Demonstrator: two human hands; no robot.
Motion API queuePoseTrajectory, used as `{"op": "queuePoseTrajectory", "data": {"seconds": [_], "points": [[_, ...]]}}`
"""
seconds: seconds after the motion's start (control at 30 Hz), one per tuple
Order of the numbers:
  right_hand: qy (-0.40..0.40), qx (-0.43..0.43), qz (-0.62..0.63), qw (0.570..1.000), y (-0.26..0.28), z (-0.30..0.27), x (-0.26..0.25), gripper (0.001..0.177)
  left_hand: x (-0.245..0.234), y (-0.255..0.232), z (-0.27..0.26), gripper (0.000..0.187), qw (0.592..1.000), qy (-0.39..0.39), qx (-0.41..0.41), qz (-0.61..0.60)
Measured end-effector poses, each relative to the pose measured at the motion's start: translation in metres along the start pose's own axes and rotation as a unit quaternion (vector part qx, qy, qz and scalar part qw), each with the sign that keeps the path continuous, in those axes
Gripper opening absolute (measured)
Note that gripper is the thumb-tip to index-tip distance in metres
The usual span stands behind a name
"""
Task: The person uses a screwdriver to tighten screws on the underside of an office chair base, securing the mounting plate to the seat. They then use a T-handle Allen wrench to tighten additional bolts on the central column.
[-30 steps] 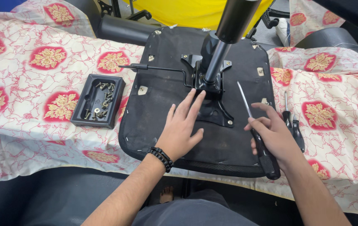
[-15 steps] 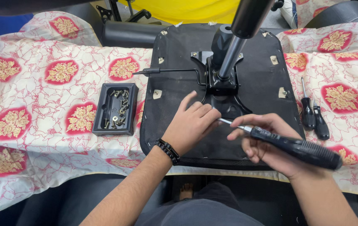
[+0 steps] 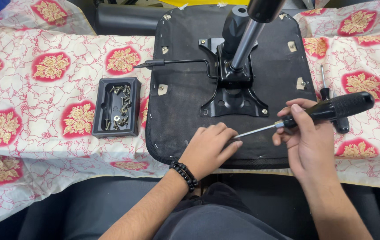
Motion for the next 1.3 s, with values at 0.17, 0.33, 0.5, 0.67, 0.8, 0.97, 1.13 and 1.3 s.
{"op": "queuePoseTrajectory", "data": {"seconds": [0.17, 0.33, 0.5, 0.67, 0.8, 0.97, 1.13, 1.3], "points": [[-0.001, -0.037, 0.039, 0.999, 0.02, 0.02, -0.007, 0.017, -0.031, 0.048, -0.011, 0.041, 0.981, -0.144, -0.127, 0.023], [0.025, -0.084, 0.036, 0.996, 0.019, 0.034, 0.021, 0.009, -0.028, 0.092, -0.017, 0.039, 0.958, -0.138, -0.238, 0.079], [0.016, -0.117, -0.015, 0.993, 0.02, 0.047, 0.041, 0.011, -0.012, 0.099, -0.006, 0.033, 0.955, -0.117, -0.259, 0.092], [-0.021, -0.146, -0.022, 0.989, 0.035, 0.048, 0.018, 0.015, -0.01, 0.09, -0.006, 0.04, 0.958, -0.117, -0.238, 0.111], [-0.094, -0.187, -0.072, 0.975, 0.054, 0.046, -0.022, 0.018, -0.012, 0.08, 0.008, 0.05, 0.971, -0.138, -0.164, 0.106], [-0.148, -0.228, -0.145, 0.951, 0.065, 0.041, -0.039, 0.018, 0.001, 0.051, 0.031, 0.04, 0.989, -0.121, 0.004, 0.085], [-0.185, -0.226, -0.183, 0.939, 0.067, 0.046, -0.046, 0.027, 0.038, 0.031, 0.069, 0.037, 0.993, -0.085, 0.065, 0.059], [-0.167, -0.213, -0.164, 0.949, 0.068, 0.051, -0.043, 0.019, 0.072, 0.027, 0.096, 0.027, 0.993, -0.076, 0.079, 0.047]]}}
Point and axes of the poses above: each hand's wrist, its own z-axis towards the middle knuckle, its own x-axis out of the palm, y = z × x, the point moved 8 cm from there along z, towards the middle knuckle, and after that the axes turned 2 degrees about z, right-handed, at the moved point
